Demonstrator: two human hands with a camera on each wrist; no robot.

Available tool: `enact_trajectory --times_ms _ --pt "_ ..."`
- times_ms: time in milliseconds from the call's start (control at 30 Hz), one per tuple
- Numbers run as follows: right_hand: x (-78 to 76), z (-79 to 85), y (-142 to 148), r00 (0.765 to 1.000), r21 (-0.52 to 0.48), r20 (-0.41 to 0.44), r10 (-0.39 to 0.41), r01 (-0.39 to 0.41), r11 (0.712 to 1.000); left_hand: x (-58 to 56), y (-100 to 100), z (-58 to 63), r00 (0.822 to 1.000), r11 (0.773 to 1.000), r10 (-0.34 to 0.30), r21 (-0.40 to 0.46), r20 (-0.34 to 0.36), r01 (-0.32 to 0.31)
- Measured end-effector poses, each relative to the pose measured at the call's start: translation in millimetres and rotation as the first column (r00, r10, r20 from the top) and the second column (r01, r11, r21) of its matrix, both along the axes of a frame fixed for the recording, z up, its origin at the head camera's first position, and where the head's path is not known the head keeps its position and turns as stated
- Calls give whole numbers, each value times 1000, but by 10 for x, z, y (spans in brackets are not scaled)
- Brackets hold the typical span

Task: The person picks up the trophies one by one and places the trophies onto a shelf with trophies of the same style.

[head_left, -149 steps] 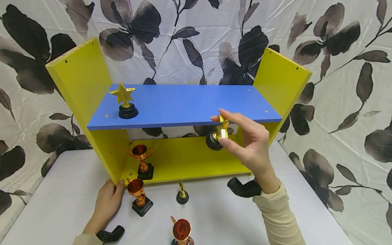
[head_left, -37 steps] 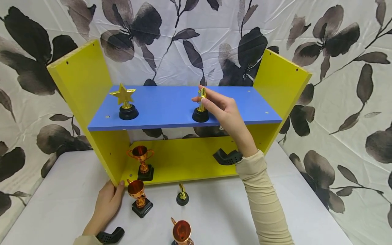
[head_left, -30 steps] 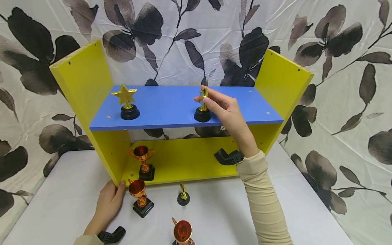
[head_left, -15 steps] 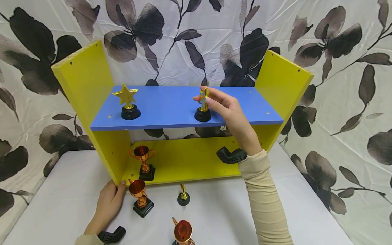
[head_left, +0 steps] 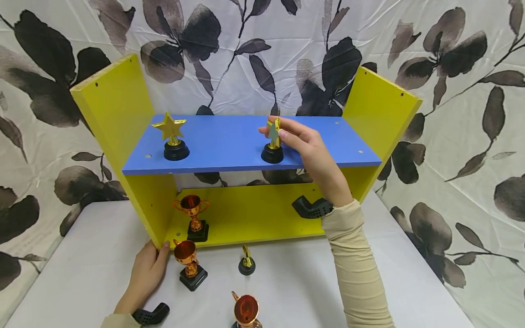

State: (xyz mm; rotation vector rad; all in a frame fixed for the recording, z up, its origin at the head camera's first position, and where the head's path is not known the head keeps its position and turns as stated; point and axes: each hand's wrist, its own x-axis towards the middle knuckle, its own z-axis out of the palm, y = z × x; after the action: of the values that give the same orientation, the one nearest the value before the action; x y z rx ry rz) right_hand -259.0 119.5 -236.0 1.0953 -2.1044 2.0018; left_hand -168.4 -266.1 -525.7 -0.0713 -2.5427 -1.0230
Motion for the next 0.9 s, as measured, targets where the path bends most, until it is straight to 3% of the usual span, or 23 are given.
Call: enact_trajectory --times_ms 433,733,900 --pt "-1 -5 -16 1000 -50 25 -11 13 999 -8 -1 27 1000 1000 -6 3 -3 6" --pt "19 -13 -29 983 -90 73 -168 174 981 -11 4 26 1000 1000 -8 7 -18 8" --pt "-2 -34 -45 978 -124 71 -196 203 971 -12 1 19 1000 1000 -9 8 -11 9"
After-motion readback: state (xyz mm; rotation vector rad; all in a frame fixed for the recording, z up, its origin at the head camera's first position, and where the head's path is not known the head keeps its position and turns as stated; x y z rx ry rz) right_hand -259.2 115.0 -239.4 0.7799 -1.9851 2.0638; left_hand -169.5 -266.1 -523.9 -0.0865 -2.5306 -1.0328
